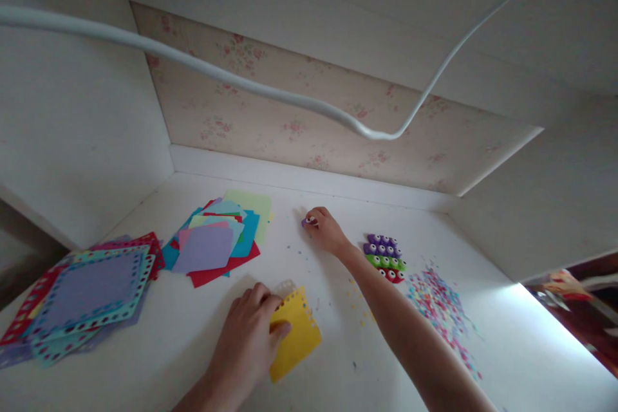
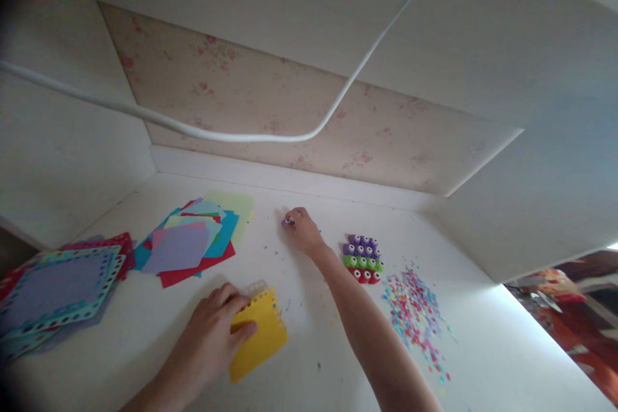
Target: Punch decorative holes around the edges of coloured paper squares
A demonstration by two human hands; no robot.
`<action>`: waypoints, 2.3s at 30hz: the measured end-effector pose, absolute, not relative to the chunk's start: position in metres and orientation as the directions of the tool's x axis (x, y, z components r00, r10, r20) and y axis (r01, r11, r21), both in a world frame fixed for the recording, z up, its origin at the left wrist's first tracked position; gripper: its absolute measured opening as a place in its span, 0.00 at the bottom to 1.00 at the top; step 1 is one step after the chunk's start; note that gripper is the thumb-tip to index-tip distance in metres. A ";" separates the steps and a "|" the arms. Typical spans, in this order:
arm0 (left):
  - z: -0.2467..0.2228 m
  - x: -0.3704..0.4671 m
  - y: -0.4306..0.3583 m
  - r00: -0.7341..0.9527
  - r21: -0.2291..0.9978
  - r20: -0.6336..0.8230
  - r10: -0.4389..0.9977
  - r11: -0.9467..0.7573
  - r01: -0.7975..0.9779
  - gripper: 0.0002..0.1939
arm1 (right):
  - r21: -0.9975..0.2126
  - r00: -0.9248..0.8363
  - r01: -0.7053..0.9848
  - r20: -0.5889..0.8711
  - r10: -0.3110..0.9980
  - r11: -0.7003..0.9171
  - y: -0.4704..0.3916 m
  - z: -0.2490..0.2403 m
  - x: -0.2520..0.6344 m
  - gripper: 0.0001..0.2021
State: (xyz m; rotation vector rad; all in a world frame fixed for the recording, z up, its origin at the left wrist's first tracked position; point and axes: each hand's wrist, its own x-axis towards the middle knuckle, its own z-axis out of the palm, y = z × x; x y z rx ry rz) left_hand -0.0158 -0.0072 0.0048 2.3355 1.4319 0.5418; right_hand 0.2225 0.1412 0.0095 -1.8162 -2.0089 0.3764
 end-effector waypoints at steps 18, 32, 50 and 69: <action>0.023 -0.007 0.002 0.404 0.921 -0.156 0.901 -0.014 0.388 0.14 | -0.917 0.051 0.386 0.128 0.990 0.098 -0.060 -0.026 0.230 0.09; 0.016 -0.010 0.005 0.422 0.919 -0.176 0.890 -0.005 0.395 0.12 | -0.911 0.031 0.389 0.163 0.986 0.138 -0.061 -0.027 0.230 0.08; 0.016 -0.011 0.005 0.428 0.915 -0.188 0.884 -0.001 0.403 0.11 | -0.869 -0.014 0.455 0.210 0.978 0.194 -0.061 -0.026 0.229 0.07; 0.014 -0.013 0.004 0.473 0.883 -0.229 0.851 -0.023 0.468 0.12 | -0.867 -0.018 0.458 0.215 0.976 0.199 -0.062 -0.023 0.229 0.08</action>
